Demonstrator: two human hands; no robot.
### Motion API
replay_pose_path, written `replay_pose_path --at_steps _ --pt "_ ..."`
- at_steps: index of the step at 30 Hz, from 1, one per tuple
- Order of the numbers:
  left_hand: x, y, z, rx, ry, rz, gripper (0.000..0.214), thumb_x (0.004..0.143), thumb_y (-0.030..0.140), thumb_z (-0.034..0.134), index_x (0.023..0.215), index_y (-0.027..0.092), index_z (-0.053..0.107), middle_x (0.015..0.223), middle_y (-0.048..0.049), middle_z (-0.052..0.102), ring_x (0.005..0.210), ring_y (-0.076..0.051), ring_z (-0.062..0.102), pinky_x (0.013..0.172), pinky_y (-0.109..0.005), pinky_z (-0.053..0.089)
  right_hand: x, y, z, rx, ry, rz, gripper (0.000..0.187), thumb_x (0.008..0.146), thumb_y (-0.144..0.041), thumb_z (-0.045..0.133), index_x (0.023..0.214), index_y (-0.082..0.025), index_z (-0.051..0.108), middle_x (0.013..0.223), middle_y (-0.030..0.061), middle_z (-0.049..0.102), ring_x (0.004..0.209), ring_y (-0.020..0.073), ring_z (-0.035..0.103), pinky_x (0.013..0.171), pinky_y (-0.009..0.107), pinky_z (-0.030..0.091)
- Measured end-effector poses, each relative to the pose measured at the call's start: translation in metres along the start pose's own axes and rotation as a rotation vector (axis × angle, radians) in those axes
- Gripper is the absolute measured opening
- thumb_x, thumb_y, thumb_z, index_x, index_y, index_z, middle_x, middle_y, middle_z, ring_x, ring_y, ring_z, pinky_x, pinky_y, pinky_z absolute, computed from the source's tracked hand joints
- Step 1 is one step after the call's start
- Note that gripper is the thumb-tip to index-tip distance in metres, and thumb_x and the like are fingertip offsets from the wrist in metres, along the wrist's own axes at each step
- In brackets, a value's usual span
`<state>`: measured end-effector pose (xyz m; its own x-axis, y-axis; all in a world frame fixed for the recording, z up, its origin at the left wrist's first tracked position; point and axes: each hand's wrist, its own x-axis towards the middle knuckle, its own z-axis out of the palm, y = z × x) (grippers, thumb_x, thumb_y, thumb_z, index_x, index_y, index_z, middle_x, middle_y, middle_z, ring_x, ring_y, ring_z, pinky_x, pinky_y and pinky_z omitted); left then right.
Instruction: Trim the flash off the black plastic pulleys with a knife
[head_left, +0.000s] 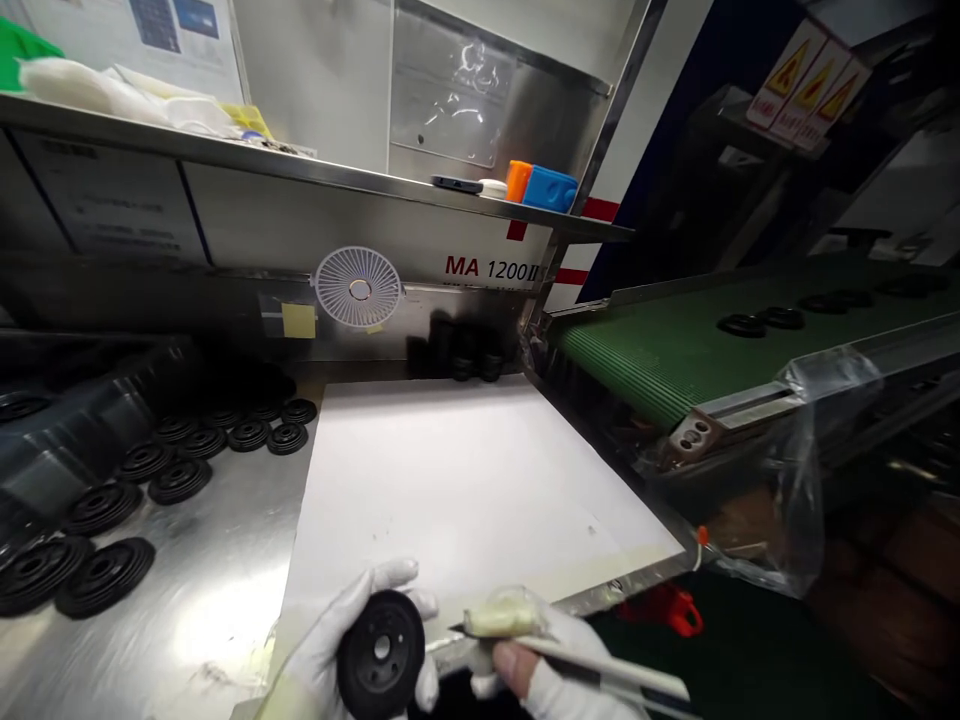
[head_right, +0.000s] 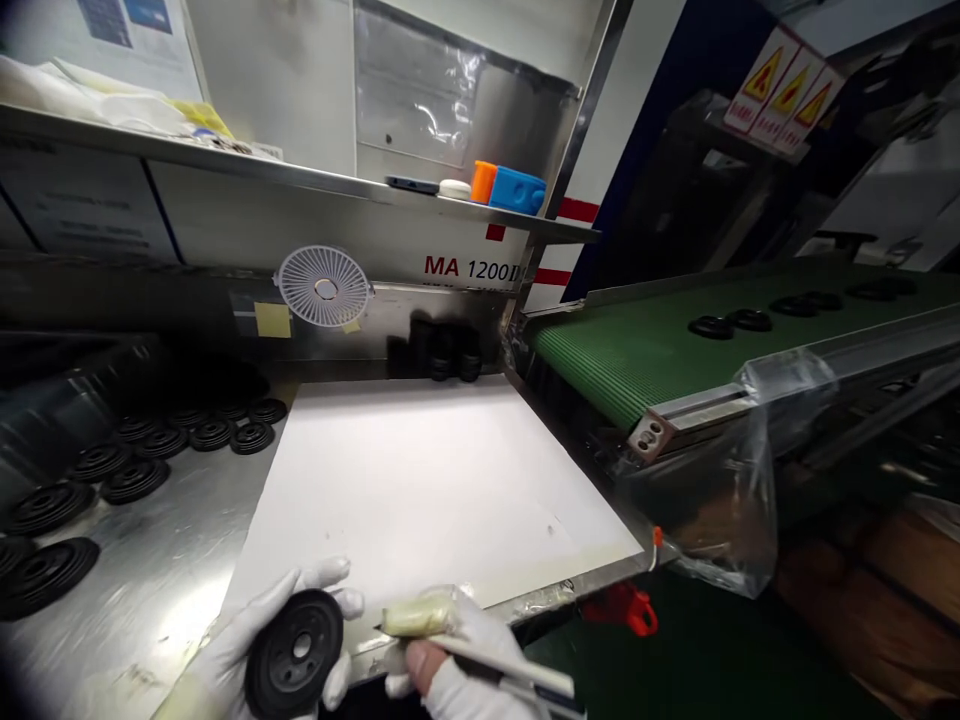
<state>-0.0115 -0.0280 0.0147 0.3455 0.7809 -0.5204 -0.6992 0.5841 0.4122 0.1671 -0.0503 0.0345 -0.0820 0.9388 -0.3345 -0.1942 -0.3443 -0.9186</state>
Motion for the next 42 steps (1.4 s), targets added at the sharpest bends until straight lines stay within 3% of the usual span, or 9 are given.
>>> replay_pose_path --at_steps 2,6,9,15,28,35,42 --pt "0.001 -0.002 -0.001 0.029 -0.051 -0.048 0.024 0.082 0.038 0.050 0.088 0.016 0.059 0.073 -0.0076 0.066 0.041 -0.017 0.057 0.035 -0.025 0.042 0.006 -0.005 0.002 -0.011 -0.022 0.015 0.027 0.059 -0.042 0.077 0.067 -0.019 0.066 0.061 0.0019 0.064 0.056 0.0167 0.060 0.056 0.031 0.050" --pt "-0.009 -0.002 0.001 0.048 -0.125 -0.213 0.035 0.084 0.047 0.041 0.092 0.017 0.057 0.057 -0.0064 0.060 0.039 -0.016 0.055 0.028 -0.016 0.026 0.011 -0.005 0.013 -0.073 -0.077 0.051 0.028 0.058 -0.040 0.078 0.067 -0.016 0.066 0.060 0.0019 0.064 0.052 0.0142 0.059 0.051 0.027 0.049" --pt "-0.018 -0.006 0.003 0.036 -0.149 -0.171 0.040 0.084 0.048 0.039 0.088 0.013 0.059 0.062 -0.0093 0.061 0.045 -0.013 0.055 0.031 -0.014 0.023 0.011 0.000 0.023 -0.102 -0.110 0.084 0.032 0.066 -0.044 0.072 0.067 -0.013 0.065 0.058 0.0034 0.064 0.050 0.0125 0.058 0.051 0.025 0.048" --pt "-0.020 -0.013 -0.001 0.061 -0.132 -0.123 0.054 0.084 0.054 0.032 0.075 0.008 0.060 0.065 -0.0138 0.061 0.042 -0.011 0.053 0.030 -0.015 0.017 0.006 0.000 0.036 -0.090 -0.116 0.050 0.038 0.066 -0.051 0.069 0.067 -0.014 0.062 0.059 0.0028 0.062 0.053 0.0137 0.058 0.053 0.027 0.047" --pt "-0.017 -0.016 0.001 0.136 -0.143 -0.114 0.061 0.084 0.053 0.028 0.067 0.005 0.061 0.058 -0.0120 0.056 0.038 -0.009 0.049 0.029 -0.016 0.014 0.001 0.012 0.035 -0.058 -0.072 0.112 0.040 0.066 -0.053 0.068 0.072 -0.015 0.059 0.055 0.0016 0.059 0.050 0.0137 0.055 0.053 0.029 0.046" --pt "-0.020 -0.016 0.007 0.146 -0.140 -0.119 0.063 0.085 0.052 0.025 0.065 0.004 0.060 0.056 -0.0114 0.054 0.037 -0.008 0.047 0.029 -0.015 0.013 0.002 0.009 0.035 -0.120 -0.079 0.134 0.040 0.064 -0.054 0.067 0.064 -0.015 0.058 0.052 0.0020 0.060 0.049 0.0135 0.055 0.052 0.027 0.044" --pt "-0.015 -0.029 -0.010 0.153 -0.183 -0.115 0.063 0.086 0.053 0.021 0.067 0.006 0.058 0.059 -0.0122 0.057 0.039 -0.010 0.049 0.030 -0.017 0.011 0.002 0.006 0.032 -0.160 -0.121 0.193 0.045 0.065 -0.056 0.065 0.054 -0.013 0.058 0.051 0.0061 0.062 0.047 0.0144 0.055 0.052 0.028 0.043"
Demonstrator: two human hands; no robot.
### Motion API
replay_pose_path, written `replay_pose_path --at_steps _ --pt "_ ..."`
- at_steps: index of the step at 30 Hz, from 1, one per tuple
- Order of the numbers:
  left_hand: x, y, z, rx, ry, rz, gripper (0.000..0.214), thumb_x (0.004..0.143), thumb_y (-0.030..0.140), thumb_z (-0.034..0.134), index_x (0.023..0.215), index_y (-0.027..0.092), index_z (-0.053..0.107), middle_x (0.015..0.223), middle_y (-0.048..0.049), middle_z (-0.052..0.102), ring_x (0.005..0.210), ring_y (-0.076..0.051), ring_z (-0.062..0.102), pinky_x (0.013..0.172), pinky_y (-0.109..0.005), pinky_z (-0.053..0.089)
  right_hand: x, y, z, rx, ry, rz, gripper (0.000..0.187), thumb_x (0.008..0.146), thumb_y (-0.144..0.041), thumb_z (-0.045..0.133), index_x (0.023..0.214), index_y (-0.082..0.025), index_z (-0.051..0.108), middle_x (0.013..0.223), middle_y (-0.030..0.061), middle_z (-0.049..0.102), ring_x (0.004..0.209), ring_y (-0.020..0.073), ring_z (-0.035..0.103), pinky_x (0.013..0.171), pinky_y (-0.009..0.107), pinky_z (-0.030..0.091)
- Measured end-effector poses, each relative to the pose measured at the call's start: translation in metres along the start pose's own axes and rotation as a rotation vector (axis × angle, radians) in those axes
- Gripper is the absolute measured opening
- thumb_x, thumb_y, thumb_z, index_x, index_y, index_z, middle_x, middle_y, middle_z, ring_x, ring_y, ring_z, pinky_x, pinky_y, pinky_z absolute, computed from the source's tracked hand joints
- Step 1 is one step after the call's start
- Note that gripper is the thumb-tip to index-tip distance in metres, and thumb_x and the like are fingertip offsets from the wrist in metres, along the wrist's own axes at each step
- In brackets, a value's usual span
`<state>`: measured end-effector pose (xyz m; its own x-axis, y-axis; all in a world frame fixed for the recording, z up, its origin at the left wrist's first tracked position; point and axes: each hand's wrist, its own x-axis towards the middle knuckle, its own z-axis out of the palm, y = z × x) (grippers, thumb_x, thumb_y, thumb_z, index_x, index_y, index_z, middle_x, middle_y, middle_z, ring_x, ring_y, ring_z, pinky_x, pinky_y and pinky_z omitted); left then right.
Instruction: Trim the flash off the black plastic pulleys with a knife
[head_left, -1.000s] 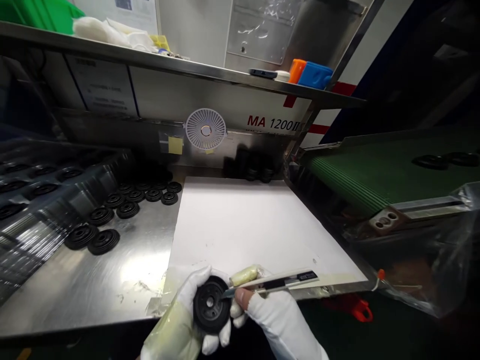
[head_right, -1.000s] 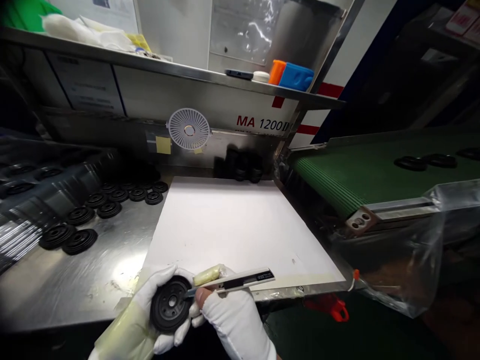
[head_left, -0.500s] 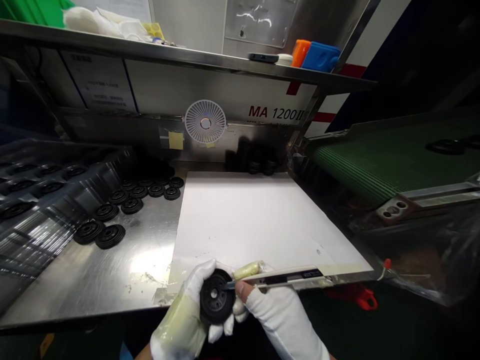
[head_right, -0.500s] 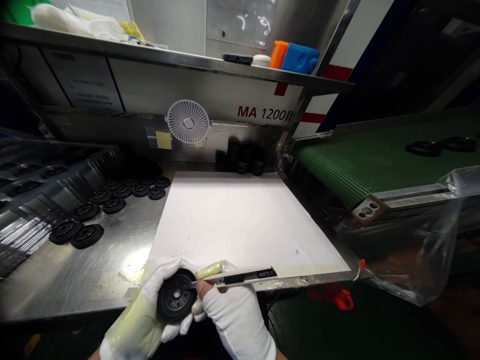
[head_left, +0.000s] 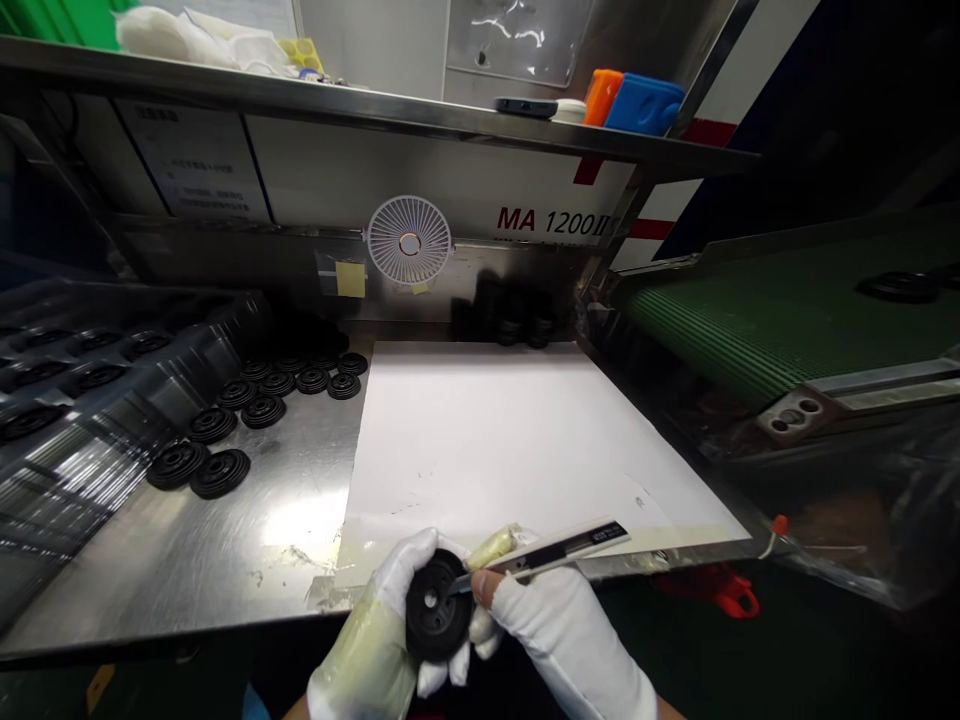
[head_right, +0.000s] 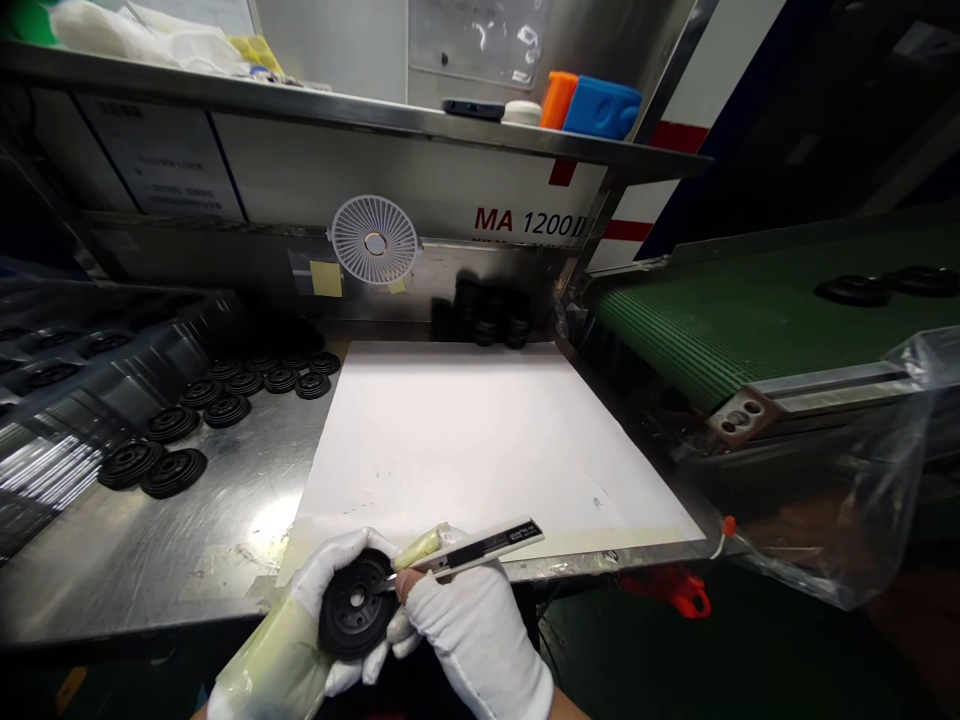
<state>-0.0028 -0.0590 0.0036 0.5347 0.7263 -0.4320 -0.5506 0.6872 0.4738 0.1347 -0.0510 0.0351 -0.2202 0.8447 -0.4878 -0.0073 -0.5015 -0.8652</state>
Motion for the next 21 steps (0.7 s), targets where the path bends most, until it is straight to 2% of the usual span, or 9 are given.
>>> replay_pose_path --at_steps 3,6,10,13,15,16,18,20,21 --pt "0.001 0.001 -0.002 -0.003 -0.010 0.018 0.063 0.086 0.053 0.021 0.067 0.007 0.058 0.060 -0.0124 0.057 0.040 -0.010 0.049 0.030 -0.017 0.012 0.002 0.002 0.000 0.057 -0.016 0.012 0.045 0.064 -0.055 0.067 0.052 -0.012 0.058 0.051 0.0066 0.061 0.047 0.0147 0.054 0.053 0.030 0.043" --pt "0.001 0.008 0.004 -0.021 0.009 -0.005 0.063 0.085 0.056 0.022 0.070 0.006 0.058 0.060 -0.0123 0.056 0.040 -0.010 0.049 0.030 -0.016 0.013 0.004 0.005 0.000 0.138 0.001 -0.017 0.044 0.063 -0.054 0.068 0.052 -0.012 0.058 0.051 0.0064 0.060 0.049 0.0152 0.054 0.055 0.031 0.044" --pt "0.002 0.017 0.015 -0.043 0.062 -0.013 0.060 0.082 0.059 0.029 0.070 0.008 0.057 0.055 -0.0089 0.053 0.043 -0.013 0.053 0.030 -0.015 0.022 0.006 0.009 0.001 0.179 0.021 -0.077 0.042 0.066 -0.053 0.067 0.055 -0.013 0.058 0.053 0.0057 0.060 0.051 0.0162 0.055 0.056 0.032 0.043" --pt "0.000 0.018 0.017 -0.020 0.033 -0.008 0.063 0.081 0.062 0.030 0.067 0.008 0.058 0.053 -0.0080 0.051 0.045 -0.013 0.053 0.031 -0.015 0.026 0.006 0.009 0.000 0.172 0.018 -0.098 0.040 0.068 -0.051 0.067 0.055 -0.014 0.058 0.054 0.0047 0.060 0.051 0.0155 0.055 0.055 0.031 0.043" --pt "-0.004 0.017 0.014 0.013 0.016 0.058 0.058 0.083 0.058 0.033 0.080 0.007 0.062 0.061 -0.0095 0.057 0.053 -0.015 0.057 0.041 -0.019 0.039 0.004 0.004 -0.002 0.197 -0.002 -0.139 0.036 0.072 -0.048 0.065 0.058 -0.015 0.058 0.055 0.0033 0.060 0.052 0.0156 0.056 0.057 0.031 0.045" --pt "-0.006 0.018 0.011 0.042 0.022 0.105 0.049 0.084 0.052 0.039 0.091 0.009 0.062 0.070 -0.0102 0.061 0.060 -0.016 0.060 0.051 -0.023 0.046 0.003 0.001 -0.004 0.227 0.020 -0.180 0.031 0.073 -0.045 0.065 0.063 -0.016 0.060 0.056 0.0023 0.061 0.055 0.0158 0.057 0.060 0.031 0.046" --pt "-0.009 0.018 0.004 0.130 0.087 0.214 0.032 0.082 0.036 0.053 0.107 0.017 0.059 0.091 -0.0084 0.065 0.079 -0.018 0.062 0.075 -0.032 0.049 0.000 -0.006 -0.007 0.291 0.132 -0.281 0.021 0.071 -0.037 0.069 0.069 -0.019 0.061 0.064 0.0003 0.063 0.065 0.0154 0.059 0.069 0.029 0.048" --pt "-0.007 0.017 -0.005 0.258 0.188 0.307 0.029 0.075 0.023 0.064 0.104 0.023 0.062 0.097 -0.0041 0.066 0.090 -0.018 0.061 0.085 -0.031 0.046 -0.001 -0.008 -0.009 0.325 0.228 -0.339 0.018 0.068 -0.033 0.072 0.066 -0.019 0.060 0.067 -0.0006 0.064 0.068 0.0141 0.059 0.071 0.027 0.048" --pt "-0.004 0.017 -0.009 0.320 0.230 0.351 0.027 0.071 0.020 0.067 0.098 0.023 0.065 0.095 -0.0027 0.067 0.090 -0.017 0.061 0.084 -0.028 0.046 0.000 -0.007 -0.009 0.340 0.235 -0.334 0.020 0.067 -0.033 0.073 0.065 -0.019 0.060 0.063 -0.0008 0.063 0.063 0.0133 0.059 0.066 0.026 0.049"
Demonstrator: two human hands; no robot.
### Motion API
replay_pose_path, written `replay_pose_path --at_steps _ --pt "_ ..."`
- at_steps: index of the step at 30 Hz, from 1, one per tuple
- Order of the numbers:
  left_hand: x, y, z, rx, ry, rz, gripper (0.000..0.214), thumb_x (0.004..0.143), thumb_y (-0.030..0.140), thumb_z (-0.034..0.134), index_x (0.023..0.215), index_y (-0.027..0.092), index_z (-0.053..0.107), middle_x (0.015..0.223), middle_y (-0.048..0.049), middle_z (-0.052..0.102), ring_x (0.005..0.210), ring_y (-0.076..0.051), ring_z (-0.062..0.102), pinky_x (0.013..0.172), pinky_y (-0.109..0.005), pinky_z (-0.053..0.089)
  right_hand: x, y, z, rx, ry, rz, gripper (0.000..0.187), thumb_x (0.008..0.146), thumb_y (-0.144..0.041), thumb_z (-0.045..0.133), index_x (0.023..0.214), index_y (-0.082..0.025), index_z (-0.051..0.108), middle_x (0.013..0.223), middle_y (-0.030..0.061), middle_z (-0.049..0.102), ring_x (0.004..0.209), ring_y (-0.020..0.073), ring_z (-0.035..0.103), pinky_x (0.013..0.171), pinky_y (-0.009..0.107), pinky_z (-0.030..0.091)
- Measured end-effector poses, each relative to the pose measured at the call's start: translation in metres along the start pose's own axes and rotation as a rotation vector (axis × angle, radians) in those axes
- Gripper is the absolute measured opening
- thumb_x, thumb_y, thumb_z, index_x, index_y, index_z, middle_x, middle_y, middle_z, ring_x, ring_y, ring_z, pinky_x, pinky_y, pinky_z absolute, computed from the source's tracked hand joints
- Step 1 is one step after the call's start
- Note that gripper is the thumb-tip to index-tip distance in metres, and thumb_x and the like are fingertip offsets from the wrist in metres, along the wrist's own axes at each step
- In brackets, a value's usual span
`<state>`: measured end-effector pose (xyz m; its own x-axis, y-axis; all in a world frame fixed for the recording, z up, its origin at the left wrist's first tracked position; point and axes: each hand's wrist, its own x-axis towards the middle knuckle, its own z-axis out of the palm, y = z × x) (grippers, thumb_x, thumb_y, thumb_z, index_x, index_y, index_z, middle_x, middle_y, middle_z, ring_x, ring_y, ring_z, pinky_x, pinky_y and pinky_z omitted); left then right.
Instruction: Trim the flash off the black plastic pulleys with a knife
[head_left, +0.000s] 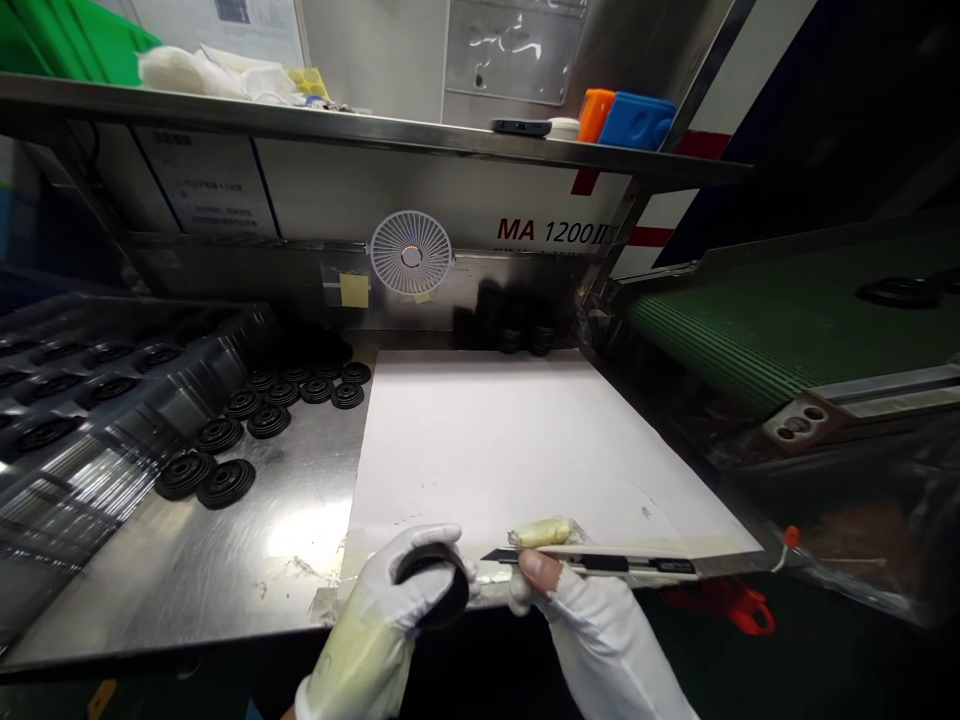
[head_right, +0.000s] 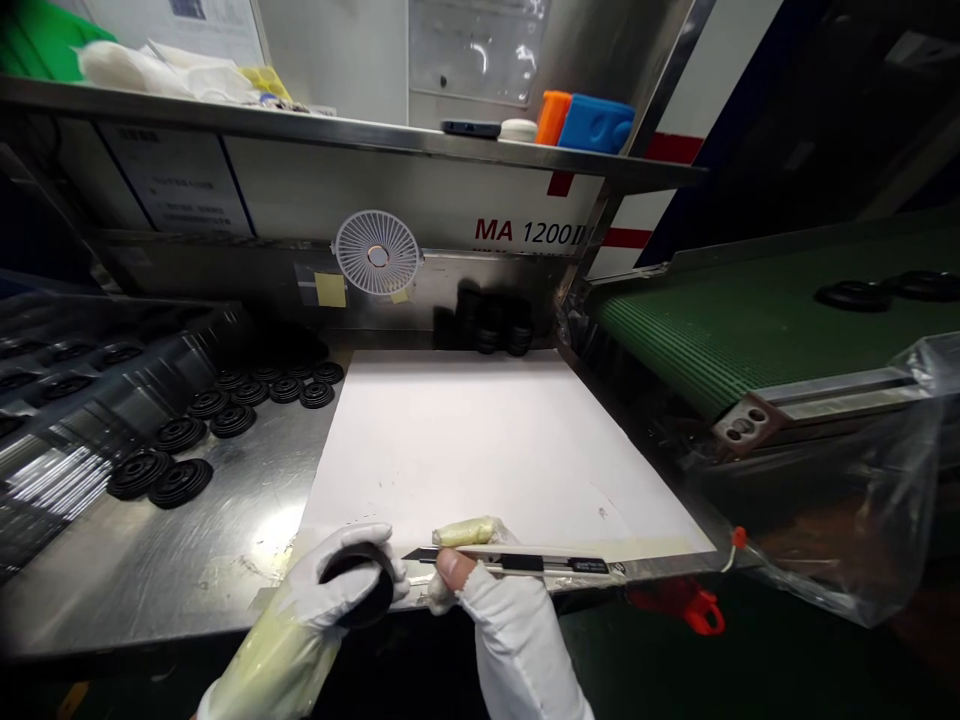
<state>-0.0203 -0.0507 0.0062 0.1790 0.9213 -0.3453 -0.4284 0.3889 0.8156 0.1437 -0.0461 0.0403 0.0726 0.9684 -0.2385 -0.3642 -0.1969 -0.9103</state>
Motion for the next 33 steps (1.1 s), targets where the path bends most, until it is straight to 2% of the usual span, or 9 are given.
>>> replay_pose_path --at_steps 3,5,9,12,15,24,27,29,33 --pt "0.009 -0.009 -0.006 0.107 0.052 0.083 0.021 0.062 0.017 0.074 0.081 0.024 0.070 0.085 -0.0017 0.070 0.082 -0.017 0.063 0.078 -0.026 0.049 0.001 0.013 0.001 0.074 -0.040 0.088 0.029 0.062 -0.038 0.077 0.073 -0.018 0.059 0.043 -0.0046 0.056 0.040 0.0113 0.052 0.041 0.023 0.045" --pt "0.011 -0.012 -0.005 0.128 0.084 0.093 0.020 0.058 0.016 0.075 0.076 0.024 0.071 0.081 -0.0016 0.071 0.078 -0.018 0.065 0.076 -0.026 0.051 0.002 0.025 0.002 0.119 -0.046 0.137 0.035 0.058 -0.040 0.079 0.077 -0.018 0.059 0.040 -0.0052 0.055 0.035 0.0121 0.051 0.036 0.023 0.043" --pt "0.007 -0.007 0.004 0.219 0.064 0.089 0.020 0.058 0.014 0.073 0.076 0.023 0.072 0.080 -0.0027 0.072 0.076 -0.019 0.065 0.078 -0.028 0.051 0.003 0.036 0.004 0.034 -0.051 0.137 0.031 0.060 -0.039 0.078 0.075 -0.017 0.062 0.043 -0.0018 0.059 0.035 0.0139 0.054 0.038 0.026 0.046" --pt "0.003 -0.003 0.009 0.248 0.034 0.091 0.021 0.062 0.014 0.070 0.080 0.023 0.073 0.086 -0.0031 0.072 0.080 -0.019 0.065 0.082 -0.030 0.049 0.001 0.034 0.001 -0.098 -0.069 0.116 0.029 0.060 -0.040 0.078 0.069 -0.016 0.064 0.042 -0.0007 0.059 0.036 0.0141 0.054 0.040 0.026 0.048" --pt "0.003 -0.004 0.008 0.232 0.061 0.080 0.022 0.060 0.011 0.071 0.078 0.025 0.072 0.083 -0.0008 0.072 0.078 -0.017 0.065 0.079 -0.027 0.050 -0.001 0.032 -0.002 -0.186 -0.089 0.116 0.030 0.058 -0.044 0.078 0.062 -0.017 0.066 0.044 0.0014 0.061 0.039 0.0154 0.056 0.044 0.027 0.051" --pt "0.001 -0.006 0.007 0.203 0.034 0.075 0.023 0.061 0.011 0.069 0.080 0.025 0.072 0.085 -0.0014 0.072 0.083 -0.018 0.065 0.085 -0.028 0.047 -0.005 0.027 0.001 -0.171 -0.083 0.124 0.038 0.057 -0.050 0.076 0.072 -0.016 0.067 0.045 0.0008 0.060 0.039 0.0164 0.056 0.044 0.029 0.050" --pt "0.003 -0.007 0.004 0.227 0.060 0.067 0.024 0.060 0.011 0.068 0.080 0.023 0.072 0.084 -0.0024 0.072 0.082 -0.019 0.065 0.083 -0.029 0.047 -0.006 0.022 0.001 -0.176 -0.148 0.152 0.033 0.058 -0.046 0.076 0.066 -0.015 0.066 0.046 0.0005 0.060 0.040 0.0140 0.055 0.045 0.026 0.048" --pt "0.006 -0.008 -0.001 0.251 0.011 0.040 0.025 0.059 0.011 0.068 0.080 0.022 0.073 0.083 -0.0036 0.071 0.081 -0.020 0.064 0.081 -0.031 0.048 -0.005 0.017 -0.001 -0.180 -0.186 0.156 0.031 0.060 -0.044 0.075 0.065 -0.015 0.065 0.044 -0.0008 0.058 0.038 0.0121 0.051 0.043 0.025 0.044" --pt "0.007 -0.002 -0.004 0.286 -0.243 -0.045 0.028 0.057 0.009 0.067 0.081 0.021 0.073 0.081 -0.0035 0.071 0.084 -0.022 0.063 0.082 -0.033 0.047 -0.002 -0.002 -0.003 -0.167 -0.268 0.113 0.028 0.069 -0.039 0.067 0.057 -0.015 0.059 0.041 -0.0027 0.051 0.041 0.0098 0.047 0.046 0.023 0.039"
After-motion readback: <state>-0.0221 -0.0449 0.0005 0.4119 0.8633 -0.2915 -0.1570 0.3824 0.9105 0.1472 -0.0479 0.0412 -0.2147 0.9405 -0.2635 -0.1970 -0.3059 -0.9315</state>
